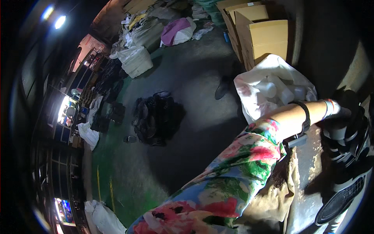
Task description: The person applies liquid to shoe soles using a brush, handling them one at a time. They pick up a sole, brush the liquid onto its surface, and set it aside before repeating the process with others from the pile.
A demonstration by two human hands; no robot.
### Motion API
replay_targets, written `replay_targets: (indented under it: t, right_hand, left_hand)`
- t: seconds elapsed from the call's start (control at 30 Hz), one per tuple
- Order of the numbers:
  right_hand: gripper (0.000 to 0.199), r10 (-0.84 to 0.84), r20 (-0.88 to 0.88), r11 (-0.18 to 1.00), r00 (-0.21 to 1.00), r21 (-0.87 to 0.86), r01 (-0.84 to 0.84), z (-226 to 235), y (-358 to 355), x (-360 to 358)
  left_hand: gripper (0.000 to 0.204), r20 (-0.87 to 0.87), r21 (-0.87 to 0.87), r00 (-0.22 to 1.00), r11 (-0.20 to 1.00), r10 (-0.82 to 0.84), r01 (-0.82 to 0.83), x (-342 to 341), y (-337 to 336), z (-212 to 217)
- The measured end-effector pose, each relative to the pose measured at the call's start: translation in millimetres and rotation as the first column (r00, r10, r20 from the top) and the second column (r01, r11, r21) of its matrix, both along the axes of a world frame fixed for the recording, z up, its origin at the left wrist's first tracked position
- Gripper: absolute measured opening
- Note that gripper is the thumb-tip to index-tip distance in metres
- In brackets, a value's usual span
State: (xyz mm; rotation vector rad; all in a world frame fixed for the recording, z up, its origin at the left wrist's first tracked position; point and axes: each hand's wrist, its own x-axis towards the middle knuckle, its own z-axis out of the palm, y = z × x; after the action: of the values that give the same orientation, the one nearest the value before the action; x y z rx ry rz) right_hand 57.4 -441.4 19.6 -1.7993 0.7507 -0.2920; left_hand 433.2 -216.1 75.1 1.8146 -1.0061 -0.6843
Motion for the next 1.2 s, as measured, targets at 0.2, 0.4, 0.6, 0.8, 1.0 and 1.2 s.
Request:
replay_targets:
  t: [0.2, 0.4, 0.6, 0.8, 1.0, 1.2]
  right_hand:
    - [0.045, 0.028, 0.001, 1.0, 1.0, -0.004, -0.028, -0.4, 12.9, -7.9]
    - [0.044, 0.06, -0.001, 0.998, 0.998, -0.021, -0.06, 0.2, 21.2, 1.3]
    - [0.043, 0.087, -0.03, 0.995, 0.996, -0.046, -0.088, 1.7, 28.2, 6.6]
    - [0.041, 0.133, -0.058, 0.987, 0.989, -0.086, -0.138, 9.4, 41.8, 14.2]
    - [0.04, 0.159, -0.072, 0.972, 0.985, -0.161, -0.169, 13.0, 50.2, -18.1]
    - [0.039, 0.088, -0.199, 0.954, 0.976, -0.264, -0.14, 17.9, 108.9, -167.9]
  left_hand:
    - [0.07, -0.018, 0.006, 1.0, 1.0, -0.003, 0.003, -21.1, 1.6, 6.3]
    - [0.068, -0.073, 0.009, 0.997, 1.0, 0.006, -0.005, -39.5, 37.9, 5.7]
    - [0.067, -0.191, -0.01, 0.981, 1.0, -0.012, 0.01, -77.3, 93.9, 12.9]
    - [0.067, -0.331, -0.008, 0.944, 1.0, 0.017, -0.021, -133.6, 174.2, 25.1]
    - [0.066, -0.423, -0.01, 0.905, 0.998, 0.047, -0.056, -209.2, 243.3, 39.9]
    - [0.066, -0.558, -0.077, 0.824, 0.995, -0.097, 0.065, -254.4, 263.2, 23.4]
